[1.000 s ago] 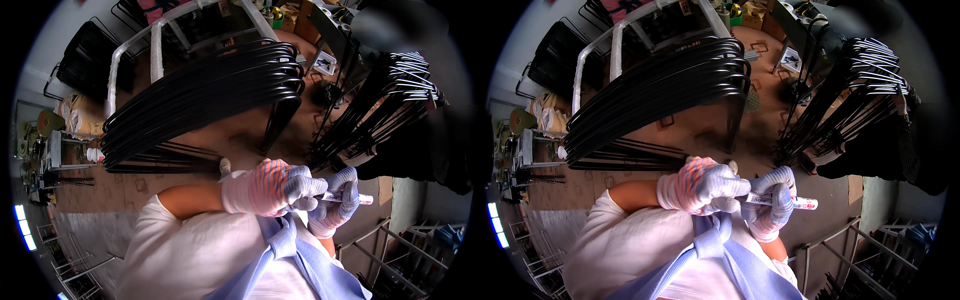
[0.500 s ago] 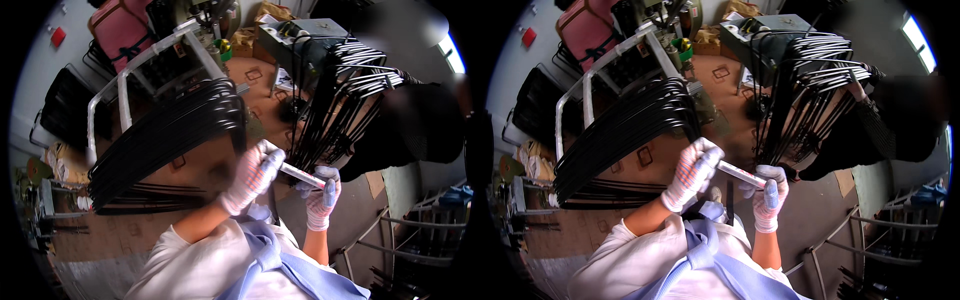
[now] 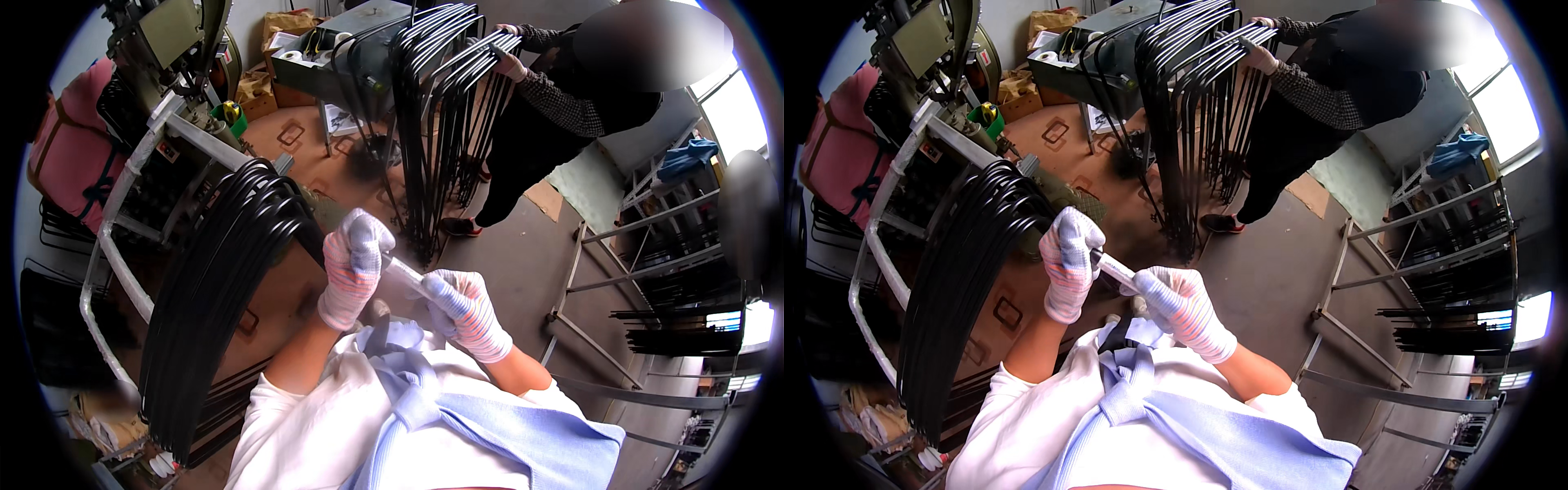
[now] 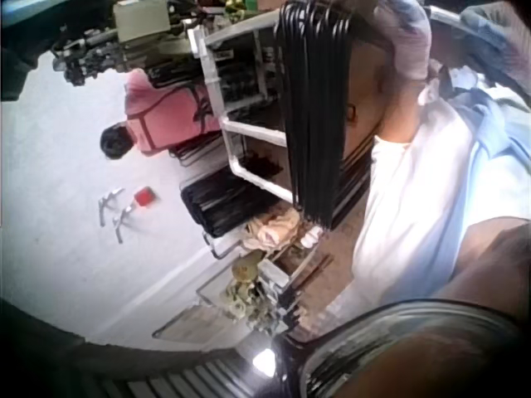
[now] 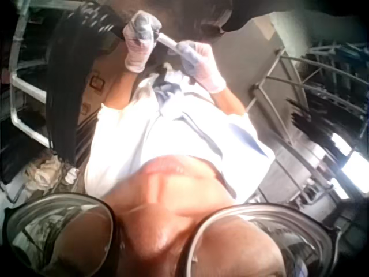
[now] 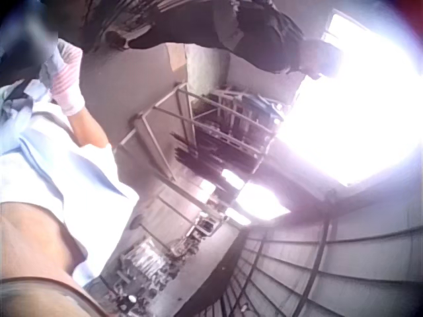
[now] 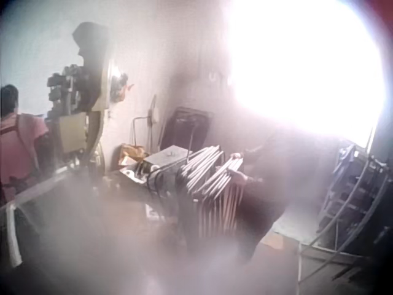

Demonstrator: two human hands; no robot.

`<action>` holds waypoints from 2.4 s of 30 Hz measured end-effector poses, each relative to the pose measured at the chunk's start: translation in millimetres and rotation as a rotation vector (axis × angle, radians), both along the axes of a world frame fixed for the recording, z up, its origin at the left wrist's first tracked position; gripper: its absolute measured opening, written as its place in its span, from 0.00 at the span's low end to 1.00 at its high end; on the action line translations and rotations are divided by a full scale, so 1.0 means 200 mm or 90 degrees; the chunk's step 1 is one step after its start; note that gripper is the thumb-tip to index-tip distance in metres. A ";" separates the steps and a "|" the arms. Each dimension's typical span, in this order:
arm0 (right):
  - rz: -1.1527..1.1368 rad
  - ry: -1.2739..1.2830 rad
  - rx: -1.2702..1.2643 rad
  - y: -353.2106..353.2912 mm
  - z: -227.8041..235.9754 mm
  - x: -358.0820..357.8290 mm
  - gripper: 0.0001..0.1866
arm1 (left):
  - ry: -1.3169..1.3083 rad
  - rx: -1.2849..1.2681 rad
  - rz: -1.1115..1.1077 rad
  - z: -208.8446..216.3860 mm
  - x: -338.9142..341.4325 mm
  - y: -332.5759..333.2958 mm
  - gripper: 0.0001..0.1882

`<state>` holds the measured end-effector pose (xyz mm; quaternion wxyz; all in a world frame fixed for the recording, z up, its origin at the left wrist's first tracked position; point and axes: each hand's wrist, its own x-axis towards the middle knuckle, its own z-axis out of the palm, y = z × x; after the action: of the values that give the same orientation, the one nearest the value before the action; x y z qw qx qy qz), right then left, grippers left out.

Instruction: The person uses a white marker to label a stack of black metal frames held by a coworker. They write on the side of the frames and then move the stack to a different position on the rack.

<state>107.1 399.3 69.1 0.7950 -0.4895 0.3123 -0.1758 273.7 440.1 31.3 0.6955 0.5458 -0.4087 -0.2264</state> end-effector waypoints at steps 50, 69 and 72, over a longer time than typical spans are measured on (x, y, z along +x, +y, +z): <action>0.114 -0.295 0.356 -1.01 -0.31 0.68 0.03 | -0.358 -0.018 0.229 -0.12 -0.15 -0.58 0.23; 0.516 -0.119 -0.622 -0.53 0.23 0.83 0.17 | 0.069 0.638 0.360 -1.06 -1.11 0.72 0.14; 0.443 -0.243 -0.506 -0.57 0.07 1.01 0.16 | -0.069 0.567 0.427 -0.95 -0.99 0.62 0.14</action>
<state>308.7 286.2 82.6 0.6032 -0.7849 -0.1077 -0.0926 76.3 565.1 -158.0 0.4093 0.8981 -0.1128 -0.1151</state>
